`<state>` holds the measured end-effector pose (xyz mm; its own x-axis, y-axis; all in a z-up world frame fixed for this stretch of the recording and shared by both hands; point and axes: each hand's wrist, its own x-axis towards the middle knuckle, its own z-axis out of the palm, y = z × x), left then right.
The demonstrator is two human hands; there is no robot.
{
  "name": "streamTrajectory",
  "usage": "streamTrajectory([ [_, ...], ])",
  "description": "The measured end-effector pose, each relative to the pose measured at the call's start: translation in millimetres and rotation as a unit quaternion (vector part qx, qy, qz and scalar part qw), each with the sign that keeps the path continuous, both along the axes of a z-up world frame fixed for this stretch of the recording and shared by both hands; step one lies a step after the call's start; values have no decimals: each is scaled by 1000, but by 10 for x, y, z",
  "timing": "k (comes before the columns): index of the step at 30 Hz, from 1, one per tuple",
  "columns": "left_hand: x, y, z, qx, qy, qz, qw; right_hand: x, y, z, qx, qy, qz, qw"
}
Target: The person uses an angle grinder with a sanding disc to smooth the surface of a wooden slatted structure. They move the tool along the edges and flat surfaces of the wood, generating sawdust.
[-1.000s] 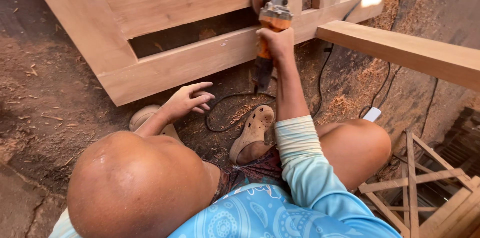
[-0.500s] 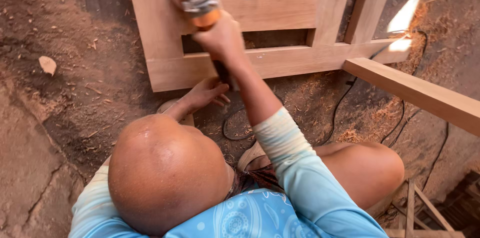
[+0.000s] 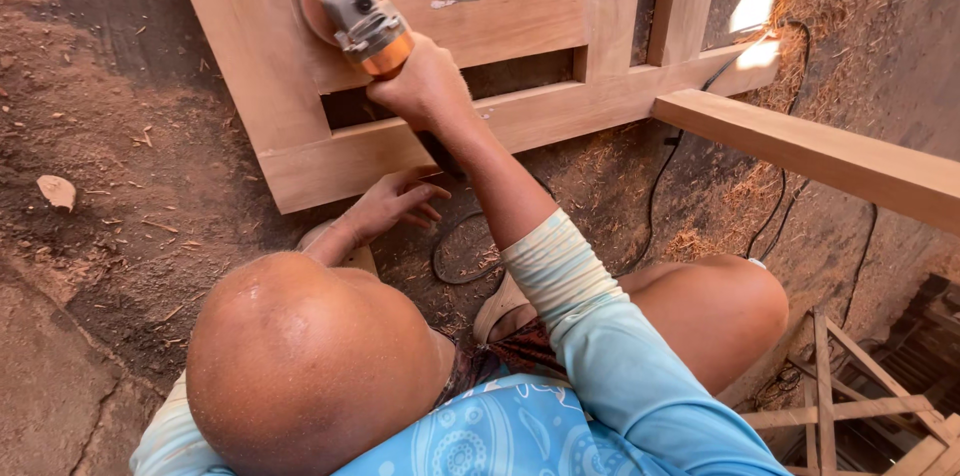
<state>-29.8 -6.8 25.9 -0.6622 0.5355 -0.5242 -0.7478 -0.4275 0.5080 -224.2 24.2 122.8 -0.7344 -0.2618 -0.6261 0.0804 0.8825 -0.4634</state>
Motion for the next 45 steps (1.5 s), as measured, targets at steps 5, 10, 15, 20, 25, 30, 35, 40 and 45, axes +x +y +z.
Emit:
streamTrajectory([
  [5, -17, 11, -7, 0, -20, -16, 1000, -235, 458, -209, -13, 31, -27, 999],
  [10, -60, 19, 37, -24, -9, -29, 999, -586, 1101, -316, -53, 8, -99, 994],
  [15, -206, -8, -63, -43, 23, -40, 998, -713, 1391, -223, -120, -5, -265, 957],
  [20, -431, 99, -241, -236, 190, 10, 953, -440, 942, -219, -131, -2, -247, 960],
  [25, -611, 106, -263, -176, 133, 193, 956, -198, 296, -256, -87, 63, -130, 986],
  [30, -677, -105, -168, -87, 15, 267, 960, -86, -162, -264, -82, 35, -122, 989],
  [35, -644, -218, -89, -107, 34, 280, 954, -36, -350, -215, -58, 34, -95, 993],
  [40, -550, -290, -123, -99, 18, 290, 952, 44, -510, -178, -44, 52, -77, 995],
  [45, -430, -297, -158, -113, 17, 310, 944, 123, -587, -146, -41, 16, -59, 997],
])
